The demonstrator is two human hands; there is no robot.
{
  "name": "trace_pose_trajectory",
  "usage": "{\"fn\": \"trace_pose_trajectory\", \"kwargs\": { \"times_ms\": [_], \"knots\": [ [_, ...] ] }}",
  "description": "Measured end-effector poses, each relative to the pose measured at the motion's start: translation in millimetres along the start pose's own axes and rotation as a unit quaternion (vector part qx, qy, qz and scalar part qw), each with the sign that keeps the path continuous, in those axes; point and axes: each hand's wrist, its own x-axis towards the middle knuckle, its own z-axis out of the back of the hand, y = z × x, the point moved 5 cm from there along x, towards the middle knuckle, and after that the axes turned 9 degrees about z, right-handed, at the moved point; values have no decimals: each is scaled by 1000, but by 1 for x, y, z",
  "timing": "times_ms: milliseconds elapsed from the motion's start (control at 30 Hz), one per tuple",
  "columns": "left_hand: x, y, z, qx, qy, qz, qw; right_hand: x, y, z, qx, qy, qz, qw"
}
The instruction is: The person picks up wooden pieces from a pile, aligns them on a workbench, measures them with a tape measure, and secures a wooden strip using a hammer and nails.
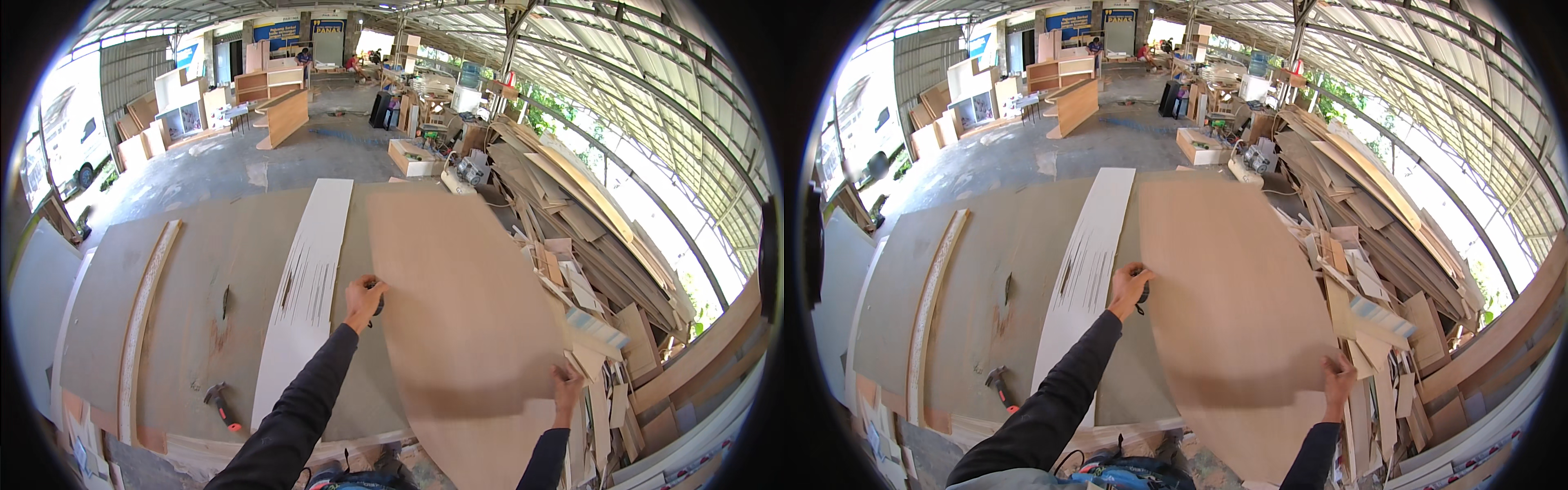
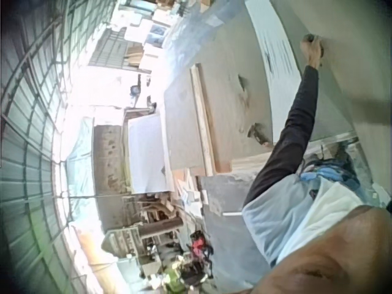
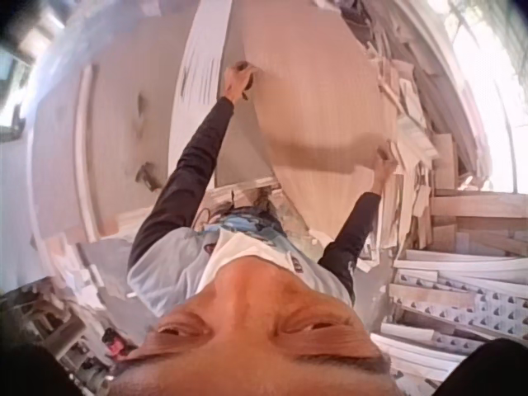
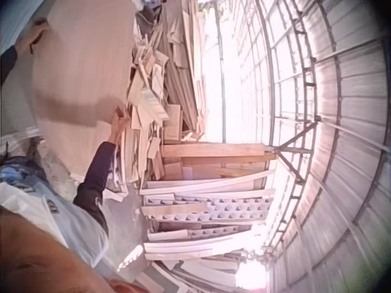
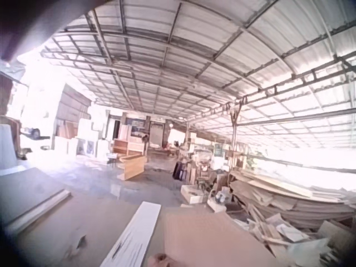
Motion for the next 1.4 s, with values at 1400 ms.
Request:
{"fn": "trace_pose_trajectory", "kwargs": {
  "times_ms": [1400],
  "knots": [
    [-360,121,307,-70,-482,190,852,131,-31,-445,-59,62,93,992]
  ]
}}
